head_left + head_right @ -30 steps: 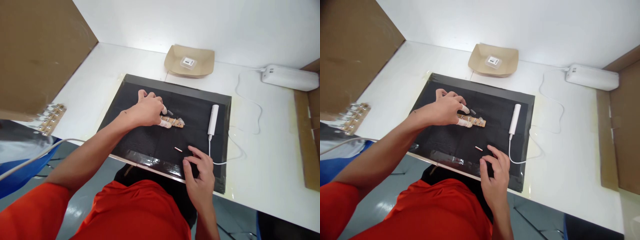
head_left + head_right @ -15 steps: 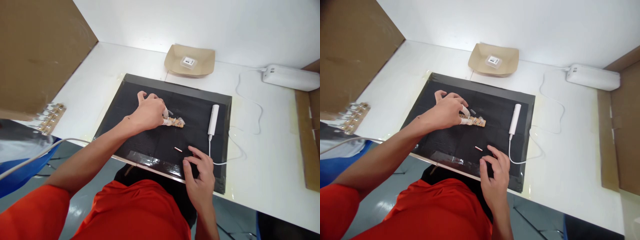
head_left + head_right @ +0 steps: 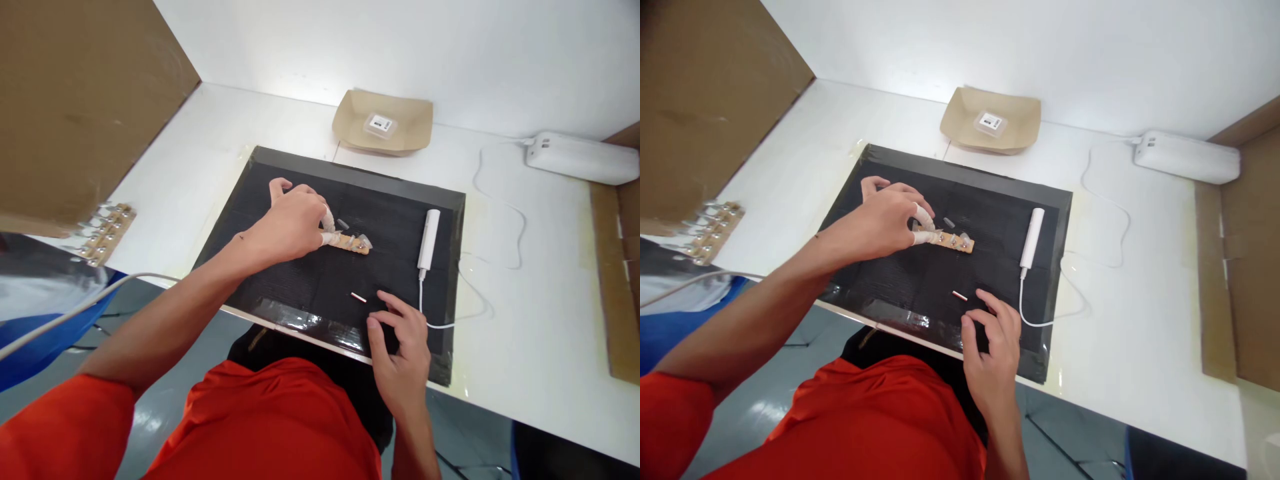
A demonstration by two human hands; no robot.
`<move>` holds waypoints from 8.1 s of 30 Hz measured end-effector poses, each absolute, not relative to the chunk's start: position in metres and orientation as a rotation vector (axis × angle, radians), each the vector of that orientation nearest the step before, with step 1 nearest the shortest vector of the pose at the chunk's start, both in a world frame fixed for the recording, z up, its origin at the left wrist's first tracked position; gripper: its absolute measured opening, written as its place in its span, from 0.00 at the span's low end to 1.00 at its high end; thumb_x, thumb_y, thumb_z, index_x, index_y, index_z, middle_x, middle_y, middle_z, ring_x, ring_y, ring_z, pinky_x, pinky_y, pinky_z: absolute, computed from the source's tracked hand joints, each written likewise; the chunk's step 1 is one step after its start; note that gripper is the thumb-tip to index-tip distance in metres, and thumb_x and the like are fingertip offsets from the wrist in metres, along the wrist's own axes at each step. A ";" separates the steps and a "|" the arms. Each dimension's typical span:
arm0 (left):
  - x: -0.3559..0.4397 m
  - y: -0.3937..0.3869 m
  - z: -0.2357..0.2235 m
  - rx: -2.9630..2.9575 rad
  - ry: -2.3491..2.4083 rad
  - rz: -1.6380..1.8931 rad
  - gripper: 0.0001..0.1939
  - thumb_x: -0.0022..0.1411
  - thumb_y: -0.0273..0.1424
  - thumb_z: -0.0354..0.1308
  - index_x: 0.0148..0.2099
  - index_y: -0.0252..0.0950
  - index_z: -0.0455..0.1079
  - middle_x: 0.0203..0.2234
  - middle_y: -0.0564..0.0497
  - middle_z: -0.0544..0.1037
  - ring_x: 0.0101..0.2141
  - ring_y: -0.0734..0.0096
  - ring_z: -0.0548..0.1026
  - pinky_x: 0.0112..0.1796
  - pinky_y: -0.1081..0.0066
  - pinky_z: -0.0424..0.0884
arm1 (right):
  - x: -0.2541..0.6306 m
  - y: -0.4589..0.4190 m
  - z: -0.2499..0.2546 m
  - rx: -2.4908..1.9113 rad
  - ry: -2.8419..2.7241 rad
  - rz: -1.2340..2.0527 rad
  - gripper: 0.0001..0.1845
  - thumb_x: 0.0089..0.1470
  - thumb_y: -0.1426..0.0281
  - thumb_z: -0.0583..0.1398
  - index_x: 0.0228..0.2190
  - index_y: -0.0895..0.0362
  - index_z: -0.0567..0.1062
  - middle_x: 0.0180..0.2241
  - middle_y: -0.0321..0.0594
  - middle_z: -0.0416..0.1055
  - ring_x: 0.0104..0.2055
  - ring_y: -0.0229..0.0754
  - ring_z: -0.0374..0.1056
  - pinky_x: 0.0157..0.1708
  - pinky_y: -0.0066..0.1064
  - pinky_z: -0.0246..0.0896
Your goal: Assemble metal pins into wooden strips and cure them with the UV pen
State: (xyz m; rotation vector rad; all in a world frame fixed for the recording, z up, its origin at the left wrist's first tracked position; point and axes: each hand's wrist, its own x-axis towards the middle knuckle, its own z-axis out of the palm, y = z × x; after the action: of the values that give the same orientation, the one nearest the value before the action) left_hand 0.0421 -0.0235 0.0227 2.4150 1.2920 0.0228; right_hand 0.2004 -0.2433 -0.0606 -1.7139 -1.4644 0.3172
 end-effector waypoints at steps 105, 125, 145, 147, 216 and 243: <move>-0.030 -0.036 -0.033 2.164 1.821 0.209 0.46 0.69 0.60 0.50 0.76 0.34 0.50 0.74 0.32 0.52 0.72 0.33 0.49 0.66 0.36 0.49 | 0.196 -0.103 -0.016 -1.843 -1.936 0.340 0.10 0.55 0.75 0.65 0.40 0.51 0.77 0.61 0.49 0.69 0.63 0.61 0.60 0.60 0.60 0.63; -0.030 -0.037 -0.034 2.187 1.824 0.166 0.48 0.66 0.59 0.56 0.76 0.35 0.51 0.75 0.32 0.51 0.72 0.29 0.48 0.67 0.34 0.47 | 0.194 -0.107 -0.015 -1.887 -1.960 0.307 0.15 0.54 0.71 0.68 0.44 0.51 0.76 0.62 0.49 0.70 0.63 0.63 0.60 0.63 0.60 0.58; -0.030 -0.038 -0.036 2.209 1.816 0.202 0.46 0.66 0.57 0.58 0.75 0.36 0.53 0.74 0.32 0.53 0.72 0.31 0.49 0.67 0.35 0.47 | 0.190 -0.106 -0.012 -1.919 -1.950 0.257 0.10 0.59 0.69 0.65 0.44 0.50 0.79 0.59 0.45 0.75 0.59 0.61 0.65 0.60 0.59 0.57; -0.030 -0.038 -0.037 2.206 1.817 0.208 0.46 0.66 0.57 0.58 0.75 0.36 0.53 0.74 0.32 0.53 0.72 0.31 0.49 0.67 0.35 0.46 | 0.190 -0.106 -0.011 -1.924 -1.950 0.260 0.13 0.58 0.68 0.66 0.46 0.50 0.78 0.59 0.45 0.75 0.59 0.61 0.65 0.60 0.58 0.57; 0.045 -0.006 0.100 1.223 0.506 1.211 0.39 0.81 0.37 0.18 0.58 0.35 0.73 0.68 0.53 0.67 0.70 0.63 0.63 0.55 0.59 0.76 | 0.126 -0.213 0.018 -1.538 -1.018 1.108 0.30 0.57 0.60 0.68 0.60 0.45 0.74 0.63 0.42 0.73 0.56 0.48 0.73 0.55 0.45 0.72; 0.059 0.119 -0.025 0.956 0.852 1.173 0.17 0.71 0.52 0.60 0.39 0.45 0.76 0.51 0.54 0.79 0.49 0.60 0.76 0.49 0.56 0.72 | 0.262 0.004 -0.016 -1.282 -2.670 0.692 0.12 0.52 0.64 0.70 0.41 0.48 0.85 0.47 0.41 0.75 0.50 0.48 0.70 0.52 0.45 0.69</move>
State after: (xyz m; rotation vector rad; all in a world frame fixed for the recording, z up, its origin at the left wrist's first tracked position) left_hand 0.0586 0.1194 -0.0247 0.9563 0.8518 1.1728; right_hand 0.2617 0.0037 -0.0156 -1.2823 -2.6701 0.6921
